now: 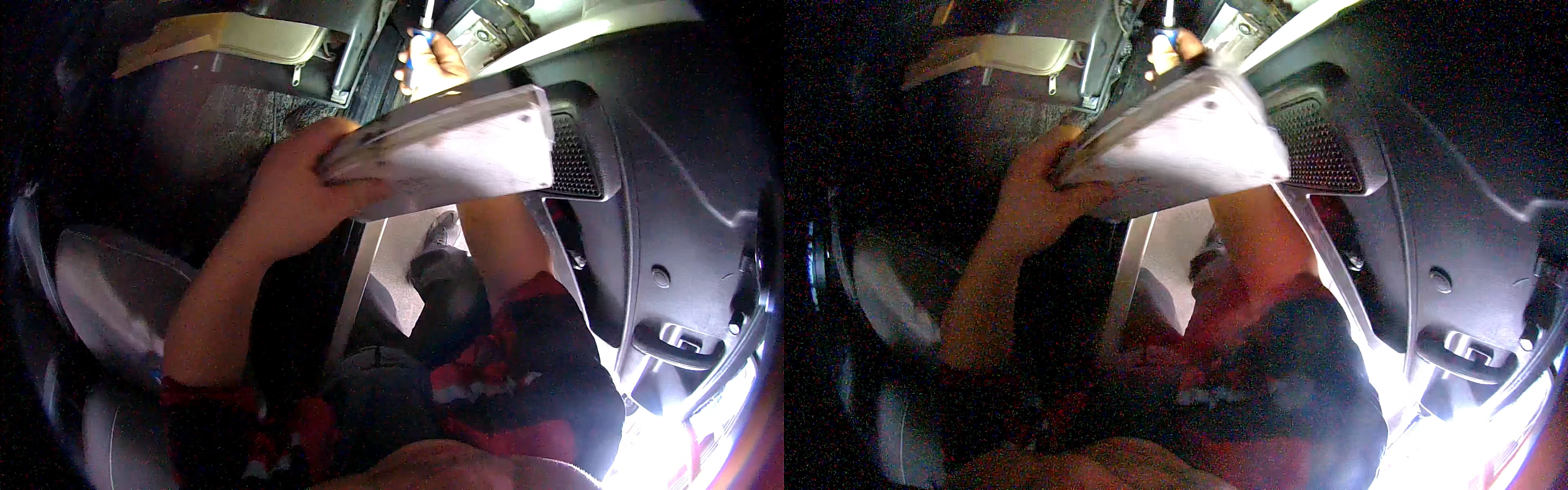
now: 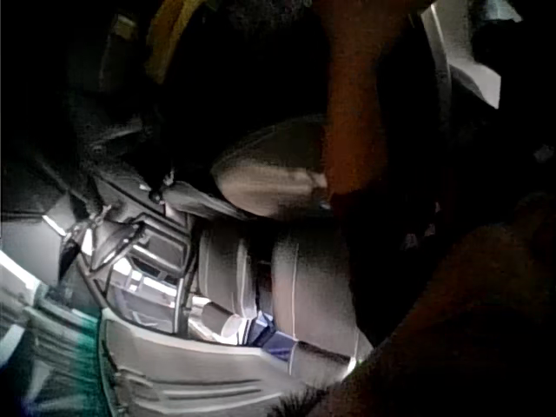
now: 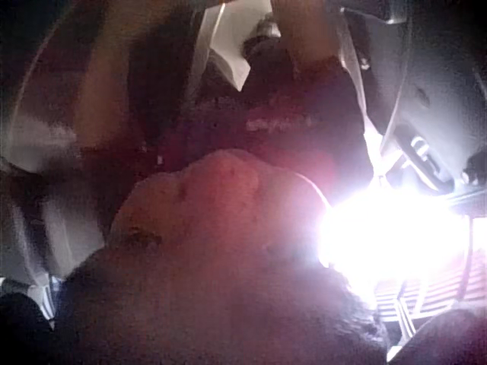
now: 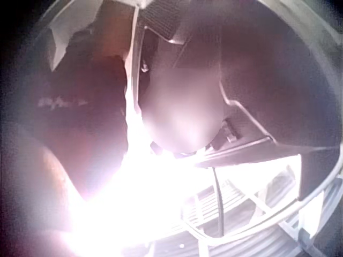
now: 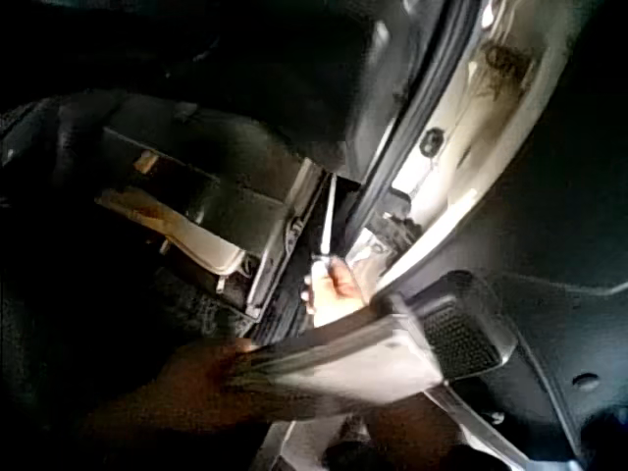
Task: The person uses a screwdriver to work on a metal module within the vehicle's dashboard area. They move a yellow envelope inside the glove box and then tighten screws on the module with the screwdriver.
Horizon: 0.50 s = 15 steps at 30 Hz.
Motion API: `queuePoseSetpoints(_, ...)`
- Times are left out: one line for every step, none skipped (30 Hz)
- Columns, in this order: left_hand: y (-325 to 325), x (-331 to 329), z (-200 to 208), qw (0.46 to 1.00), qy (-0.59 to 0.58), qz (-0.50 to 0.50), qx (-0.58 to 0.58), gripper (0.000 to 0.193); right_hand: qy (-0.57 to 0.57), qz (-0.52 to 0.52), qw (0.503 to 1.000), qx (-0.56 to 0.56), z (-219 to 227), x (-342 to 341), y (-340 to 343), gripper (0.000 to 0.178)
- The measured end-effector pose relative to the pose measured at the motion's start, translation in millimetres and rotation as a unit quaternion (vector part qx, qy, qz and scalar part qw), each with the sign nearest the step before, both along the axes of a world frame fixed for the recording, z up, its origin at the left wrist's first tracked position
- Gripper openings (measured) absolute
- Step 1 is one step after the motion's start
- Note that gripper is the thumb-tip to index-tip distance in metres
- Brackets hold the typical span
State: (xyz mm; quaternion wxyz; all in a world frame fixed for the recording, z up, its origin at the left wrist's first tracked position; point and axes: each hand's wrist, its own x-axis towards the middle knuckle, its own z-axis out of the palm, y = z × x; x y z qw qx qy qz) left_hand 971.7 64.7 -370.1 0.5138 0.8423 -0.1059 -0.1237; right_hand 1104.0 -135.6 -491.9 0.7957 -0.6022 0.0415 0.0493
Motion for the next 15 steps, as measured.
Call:
queuePoseSetpoints(-0.4, -3.2, -5.6, 0.998, 0.032, 0.024, -0.049, 0.045, 0.000, -0.001, 0.999, 0.035, -11.0, 6.2, -12.6, 0.029)
queuePoseSetpoints(1.8, -3.9, -7.5, 0.992, 0.068, 0.055, -0.092, 0.045, 0.004, 0.012, 0.997, 0.073, -23.4, 14.3, -12.5, 0.031)
queuePoseSetpoints(5.2, -6.2, -14.4, 0.992, 0.070, 0.055, -0.091, 0.045, 0.015, 0.019, 0.993, 0.114, -31.8, 21.1, -10.8, 0.034)
queuePoseSetpoints(8.4, -7.6, -21.1, 0.994, 0.039, 0.061, -0.078, 0.044, -0.043, 0.026, 0.996, 0.070, -40.8, 17.1, -13.6, 0.034)
queuePoseSetpoints(15.7, -9.3, -26.6, 0.996, 0.009, 0.069, -0.061, 0.043, -0.099, 0.035, 0.994, 0.028, -45.5, 12.1, -7.4, 0.035)
queuePoseSetpoints(19.2, -6.8, -24.9, 0.996, 0.006, 0.065, -0.062, 0.043, -0.030, 0.110, 0.983, 0.142, -43.8, 22.9, -16.2, 0.034)
queuePoseSetpoints(21.2, -4.7, -21.5, 0.996, 0.017, 0.067, -0.059, 0.043, 0.032, 0.107, 0.975, 0.192, -43.9, 28.7, -24.6, 0.034)
queuePoseSetpoints(25.3, -5.6, -17.5, 0.995, 0.031, 0.075, -0.054, 0.043, 0.101, 0.104, 0.960, 0.239, -39.4, 29.3, -21.3, 0.033)
queuePoseSetpoints(30.4, -6.0, -15.3, 0.995, 0.032, 0.076, -0.053, 0.043, 0.102, 0.105, 0.960, 0.239, -41.0, 23.7, -10.7, 0.033)
queuePoseSetpoints(35.1, -6.1, -13.4, 0.996, 0.023, 0.078, -0.048, 0.043, 0.028, 0.054, 0.981, 0.182, -44.2, 18.9, 3.3, 0.034)
queuePoseSetpoints(35.3, -6.8, -14.4, 0.996, 0.015, 0.078, -0.046, 0.044, -0.048, 0.000, 0.992, 0.121, -47.2, 16.1, 7.4, 0.034)
queuePoseSetpoints(34.6, -7.5, -14.8, 0.996, 0.015, 0.077, -0.049, 0.044, -0.053, 0.024, 0.994, 0.095, -46.2, 18.2, 4.5, 0.034)
queuePoseSetpoints(33.3, -8.3, -15.1, 0.997, -0.019, 0.069, -0.034, 0.044, -0.059, 0.048, 0.995, 0.069, -45.3, 20.2, 1.4, 0.035)
queuePoseSetpoints(33.1, -9.5, -13.7, 0.996, -0.054, 0.062, -0.016, 0.044, -0.065, 0.042, 0.996, 0.037, -46.8, 19.2, 1.4, 0.036)
queuePoseSetpoints(32.9, -10.4, -13.9, 0.996, -0.053, 0.062, -0.016, 0.044, -0.037, 0.034, 0.999, 0.020, -47.1, 20.6, 0.0, 0.036)
